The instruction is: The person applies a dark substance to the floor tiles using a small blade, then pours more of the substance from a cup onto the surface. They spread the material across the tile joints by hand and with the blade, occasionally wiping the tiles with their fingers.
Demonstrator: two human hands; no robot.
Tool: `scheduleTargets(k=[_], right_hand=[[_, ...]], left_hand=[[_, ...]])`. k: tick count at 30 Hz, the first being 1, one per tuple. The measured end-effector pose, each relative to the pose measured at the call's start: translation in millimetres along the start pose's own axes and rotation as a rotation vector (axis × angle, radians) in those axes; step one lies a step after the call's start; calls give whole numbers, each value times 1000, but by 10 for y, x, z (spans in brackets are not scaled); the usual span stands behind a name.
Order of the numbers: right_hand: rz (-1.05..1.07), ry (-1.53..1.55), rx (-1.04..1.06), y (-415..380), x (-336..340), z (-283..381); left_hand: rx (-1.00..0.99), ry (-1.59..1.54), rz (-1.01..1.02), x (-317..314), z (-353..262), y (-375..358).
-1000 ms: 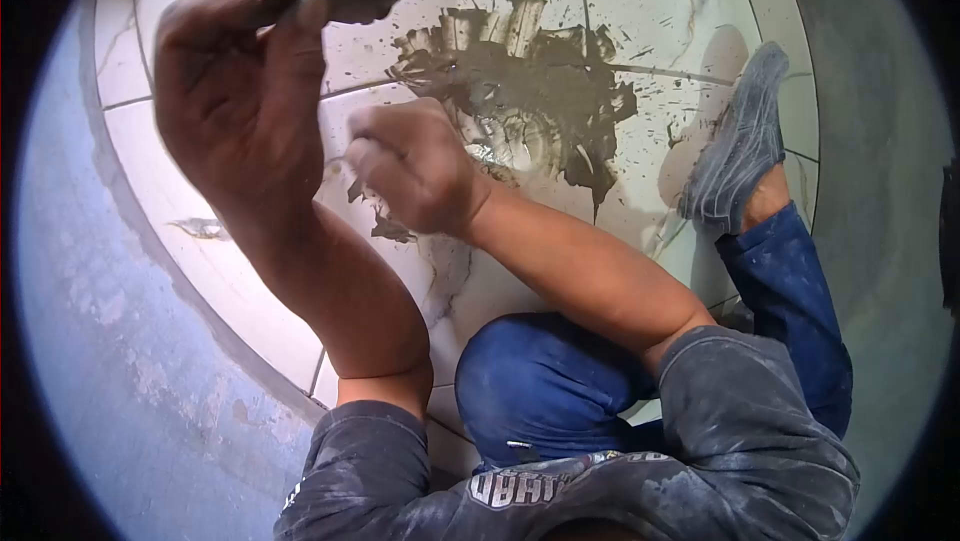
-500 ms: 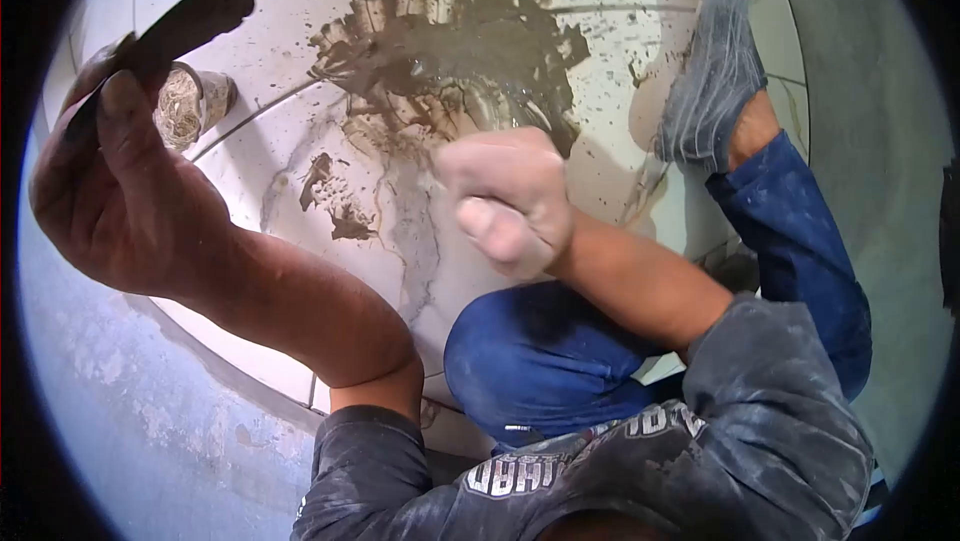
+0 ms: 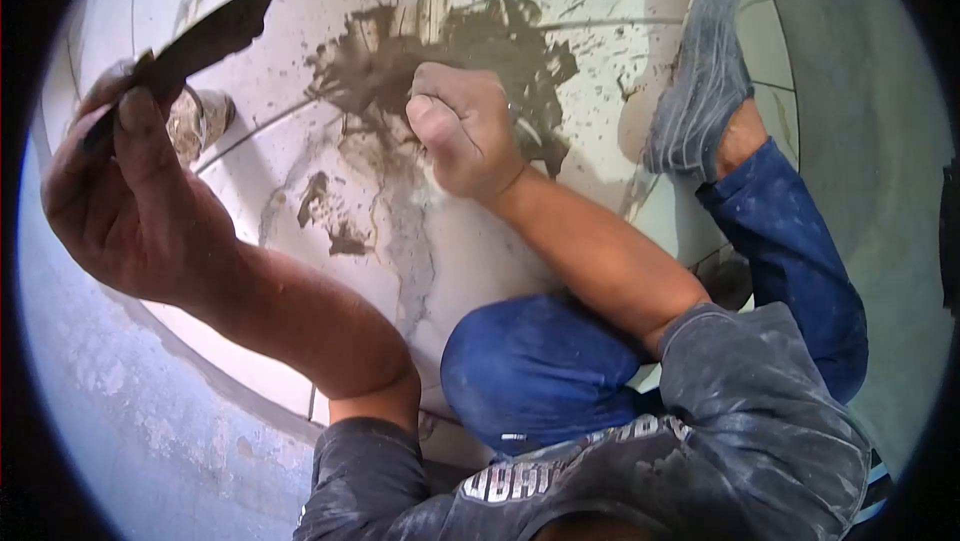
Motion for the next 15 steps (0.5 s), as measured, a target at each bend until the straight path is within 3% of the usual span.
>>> scheduleTargets(k=[3,4,5,7,15], right_hand=[[5,88,79,72,91,400],[-37,41,-64,55,44,109],[-55,32,-63,14,52,141],[5,73,135,93,6,394],[-45,1,-19,53,-38,0]], left_hand=[[-6,-12,5,13,26,13],[9,-5,18,9,3,6],[7,-21,29,-10,-17,6],[-1,-68,32,-41,15,-5],[32,-57,130,-154,12,-36]])
Point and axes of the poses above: each hand's wrist, its own y-axis towards the middle knuckle, its own x-axis out of the back of the hand, z = x × y, the point moved 7 cm from there along y, towards the middle knuckle
